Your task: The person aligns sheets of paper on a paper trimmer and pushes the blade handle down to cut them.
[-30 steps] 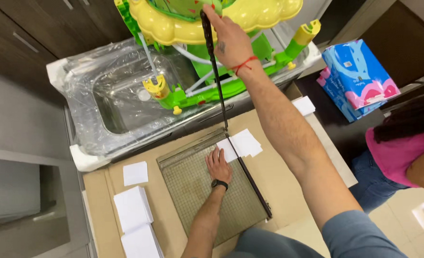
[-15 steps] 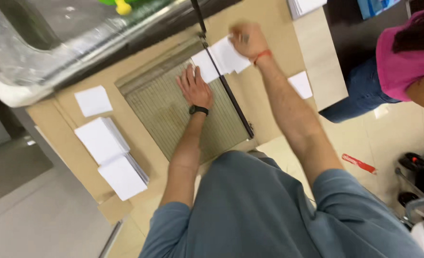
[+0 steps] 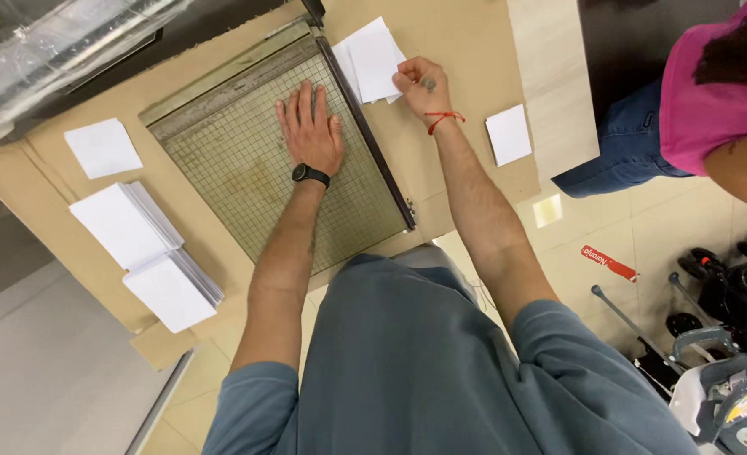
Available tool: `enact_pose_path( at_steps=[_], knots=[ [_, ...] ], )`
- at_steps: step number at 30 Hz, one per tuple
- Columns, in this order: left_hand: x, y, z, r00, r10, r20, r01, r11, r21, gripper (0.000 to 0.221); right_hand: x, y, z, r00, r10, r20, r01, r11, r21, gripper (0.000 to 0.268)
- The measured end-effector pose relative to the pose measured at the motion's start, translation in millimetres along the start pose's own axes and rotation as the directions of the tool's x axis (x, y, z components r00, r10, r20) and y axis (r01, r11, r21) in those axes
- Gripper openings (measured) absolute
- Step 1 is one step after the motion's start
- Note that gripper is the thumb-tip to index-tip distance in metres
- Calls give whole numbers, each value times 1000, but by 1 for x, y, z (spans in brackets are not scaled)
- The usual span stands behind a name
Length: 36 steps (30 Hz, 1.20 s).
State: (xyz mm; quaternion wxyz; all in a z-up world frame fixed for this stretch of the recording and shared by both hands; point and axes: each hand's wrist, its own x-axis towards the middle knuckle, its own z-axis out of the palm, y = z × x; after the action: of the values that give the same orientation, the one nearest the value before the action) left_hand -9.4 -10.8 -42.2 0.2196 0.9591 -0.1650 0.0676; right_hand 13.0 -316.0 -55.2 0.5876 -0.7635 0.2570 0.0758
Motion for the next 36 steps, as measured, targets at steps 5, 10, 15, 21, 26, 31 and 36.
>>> enact_pose_path(
  at_steps=[5, 10, 15, 21, 26, 31, 36],
  knots=[
    [37, 25, -17, 1000, 26, 17, -26, 1000, -13, 46, 11, 28, -7, 980, -198, -18, 180, 922, -342, 22],
    [106, 59, 17, 928, 153, 340, -210, 968, 138, 75, -89, 38, -58, 932, -362, -15, 325, 855, -405, 31],
    [134, 89, 64, 772, -123, 624, -126, 932, 340, 105, -226, 97, -127, 993, -34, 115, 69, 948, -310, 30],
    [50, 165, 61, 798, 19, 603, -311, 869, 385, 96, -330, 127, -196, 782, 622, 45, -612, 780, -133, 25],
    [-81, 249, 79, 744, 122, 657, -337, 918, 210, 99, -344, 218, -187, 774, 623, 113, -630, 742, 230, 46],
    [-173, 302, 77, 730, 233, 642, -327, 945, 29, 96, -337, 291, -167, 848, 502, 167, -492, 633, 597, 34],
    [-190, 295, 84, 703, 238, 670, -231, 968, -102, 104, -352, 283, -186, 891, 452, -44, -366, 773, 517, 37]
  ],
)
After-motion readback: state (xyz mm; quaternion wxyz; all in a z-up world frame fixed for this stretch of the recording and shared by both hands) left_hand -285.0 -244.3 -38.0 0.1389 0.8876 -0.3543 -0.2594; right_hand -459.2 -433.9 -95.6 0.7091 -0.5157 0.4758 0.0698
